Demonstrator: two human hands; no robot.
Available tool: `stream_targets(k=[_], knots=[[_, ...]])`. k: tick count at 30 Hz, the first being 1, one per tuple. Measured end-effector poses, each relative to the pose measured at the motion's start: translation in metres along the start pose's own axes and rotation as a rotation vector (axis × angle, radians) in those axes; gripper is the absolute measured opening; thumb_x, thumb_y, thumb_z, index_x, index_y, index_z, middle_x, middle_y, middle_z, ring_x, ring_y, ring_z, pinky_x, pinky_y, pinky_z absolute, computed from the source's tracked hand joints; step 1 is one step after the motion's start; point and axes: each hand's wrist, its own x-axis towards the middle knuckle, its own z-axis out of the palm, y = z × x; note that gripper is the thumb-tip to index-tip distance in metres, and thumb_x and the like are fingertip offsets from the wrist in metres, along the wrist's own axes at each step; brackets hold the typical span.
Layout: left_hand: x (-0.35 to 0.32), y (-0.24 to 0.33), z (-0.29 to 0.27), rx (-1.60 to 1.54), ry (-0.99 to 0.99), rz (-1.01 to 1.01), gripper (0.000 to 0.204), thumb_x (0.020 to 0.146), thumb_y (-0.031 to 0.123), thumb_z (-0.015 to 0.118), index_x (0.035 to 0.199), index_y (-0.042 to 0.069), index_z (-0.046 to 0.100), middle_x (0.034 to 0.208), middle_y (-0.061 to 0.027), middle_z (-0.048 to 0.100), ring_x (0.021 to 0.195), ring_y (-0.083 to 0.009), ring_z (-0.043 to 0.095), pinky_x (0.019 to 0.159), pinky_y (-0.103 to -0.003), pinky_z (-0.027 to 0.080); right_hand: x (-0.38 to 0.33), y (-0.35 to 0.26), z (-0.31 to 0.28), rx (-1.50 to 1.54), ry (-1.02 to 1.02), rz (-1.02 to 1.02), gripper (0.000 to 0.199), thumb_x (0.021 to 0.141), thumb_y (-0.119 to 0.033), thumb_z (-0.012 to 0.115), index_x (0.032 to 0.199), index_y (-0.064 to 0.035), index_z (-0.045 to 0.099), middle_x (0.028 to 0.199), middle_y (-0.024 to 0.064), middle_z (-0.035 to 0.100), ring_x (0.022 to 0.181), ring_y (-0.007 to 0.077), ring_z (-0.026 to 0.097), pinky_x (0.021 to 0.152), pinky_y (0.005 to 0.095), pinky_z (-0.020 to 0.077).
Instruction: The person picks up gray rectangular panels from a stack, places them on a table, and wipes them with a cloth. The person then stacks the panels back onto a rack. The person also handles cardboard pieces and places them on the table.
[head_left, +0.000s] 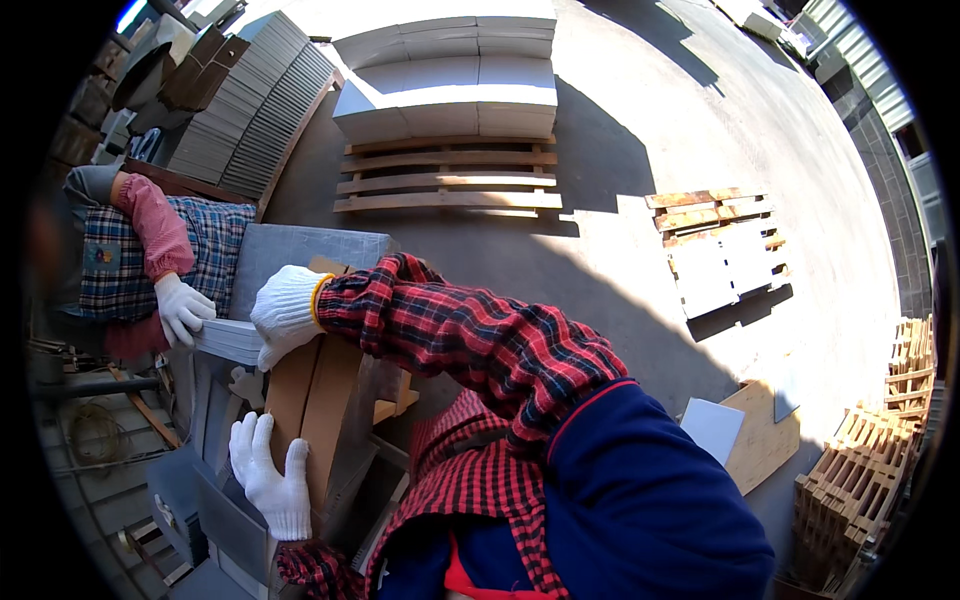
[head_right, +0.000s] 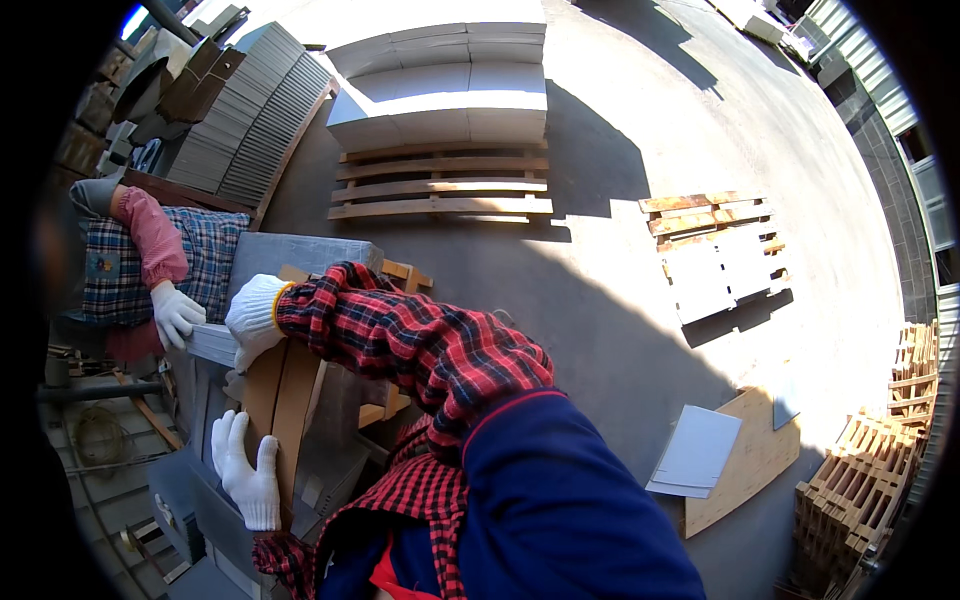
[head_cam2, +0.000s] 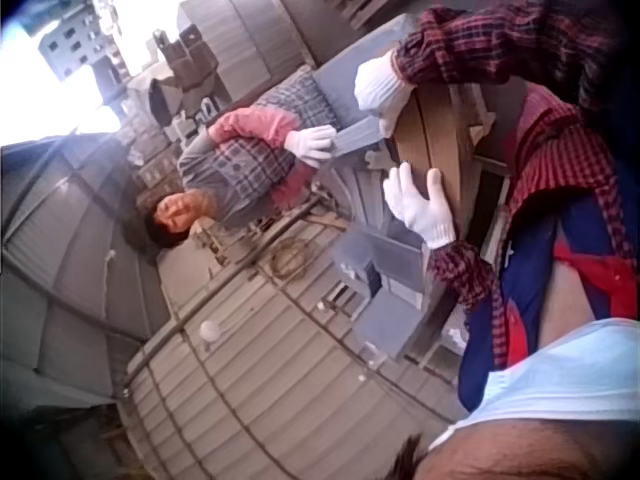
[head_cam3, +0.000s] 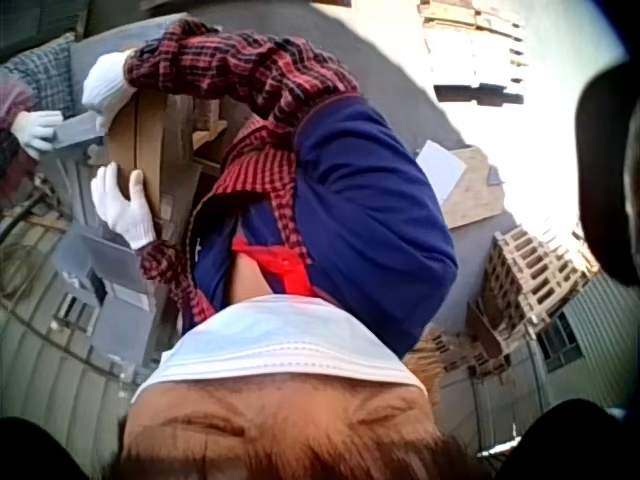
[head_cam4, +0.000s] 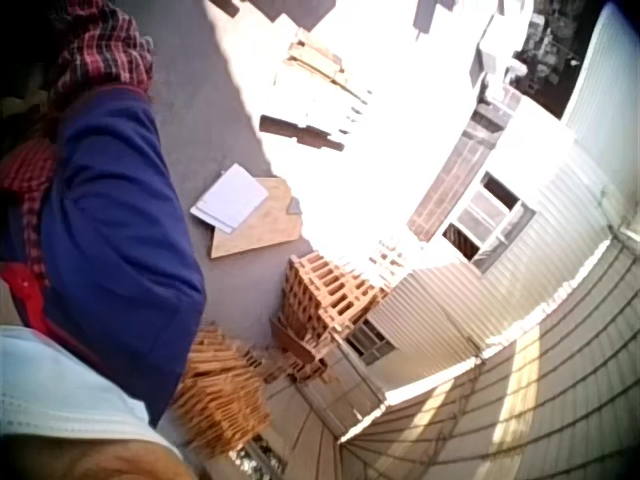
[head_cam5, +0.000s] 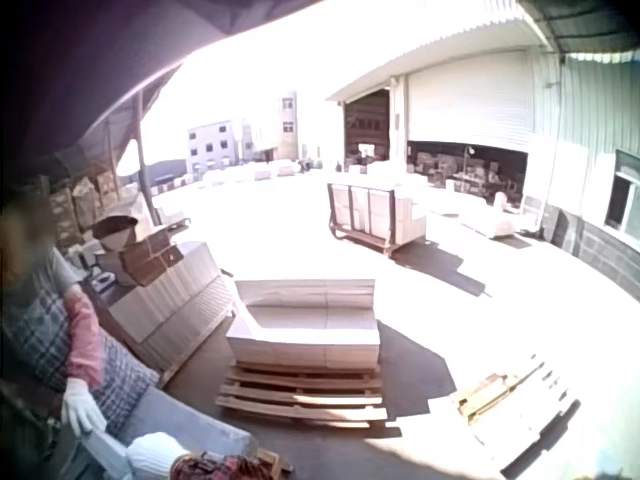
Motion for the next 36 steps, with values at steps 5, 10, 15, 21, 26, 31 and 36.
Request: stream_targets(k=[5,10,15,21,26,31,36], knots=[[-0.021,-0.006,0.027,0.130,0.043,-0.042,0.105,0.084,0.080,0.056,0.155,0.004,0.038,0.160,-0.0199,0.034,0.150,-0.0407,0.027,0.123,-0.054,0.017,0.036,-0.015,-0.007,-0.072,-0.033,-0.047,0.052,0.087,-0.057,0.066,0.101,-0.0087,0.080,0.091,0.0120,0.076,0.080,0.0302,0.072,0.073,0.0397,0.0557],[0.006,-0.018,0.034,0.207,0.195,-0.036,0.100,0.077,0.071,0.069,0.147,0.003,0.046,0.151,-0.0165,0.046,0.140,-0.0377,0.039,0.117,-0.052,0.029,0.006,-0.009,-0.009,-0.256,0.568,-0.590,0.043,0.091,-0.053,0.065,0.094,-0.0118,0.074,0.088,0.0070,0.067,0.083,0.0242,0.063,0.072,0.0365,0.0494],[0.005,-0.013,0.026,0.148,0.170,-0.064,0.093,0.078,0.067,0.073,0.143,0.005,0.049,0.144,-0.0161,0.051,0.130,-0.0363,0.047,0.110,-0.050,0.038,-0.022,0.003,-0.009,-0.162,0.304,-0.582,0.060,0.079,-0.050,0.073,0.122,-0.0097,0.064,0.114,0.0100,0.063,0.108,0.0283,0.059,0.099,0.0412,0.0473],[0.007,0.000,0.040,-0.044,0.250,-0.224,0.038,0.072,0.032,0.089,0.100,0.013,0.073,0.088,-0.0054,0.073,0.079,-0.0254,0.070,0.071,-0.037,0.056,-0.025,0.000,0.002,-0.226,0.072,-0.384,0.041,0.083,-0.049,0.073,0.093,-0.0098,0.071,0.081,0.0087,0.068,0.075,0.0269,0.069,0.065,0.0372,0.0560],[0.017,-0.005,0.039,-0.010,0.383,-0.210,0.024,0.071,0.023,0.088,0.087,0.013,0.073,0.078,-0.0050,0.072,0.070,-0.0256,0.069,0.064,-0.038,0.055,-0.020,0.003,0.016,-0.328,0.237,-0.421,0.036,0.081,-0.048,0.074,0.091,-0.0135,0.070,0.082,0.0049,0.067,0.078,0.0230,0.069,0.066,0.0348,0.0555],[0.013,-0.009,0.034,-0.114,0.476,-0.235,0.023,0.071,0.022,0.086,0.087,0.012,0.074,0.080,-0.0065,0.072,0.072,-0.0273,0.070,0.067,-0.039,0.055,-0.025,-0.020,-0.031,-0.163,0.379,-0.478,0.051,0.077,-0.040,0.082,0.119,-0.0154,0.069,0.117,0.0064,0.068,0.117,0.0289,0.061,0.098,0.0436,0.0492],[-0.053,-0.022,0.016,-0.824,0.564,-0.583,0.033,0.076,0.004,0.083,0.106,0.000,0.071,0.082,-0.0038,0.071,0.078,-0.0147,0.068,0.071,-0.032,0.054,-0.062,-0.004,-0.078,0.243,0.466,-0.218,0.090,0.072,-0.047,0.088,0.146,-0.0136,0.049,0.142,0.0181,0.055,0.134,0.0385,0.049,0.110,0.0518,0.0398]])
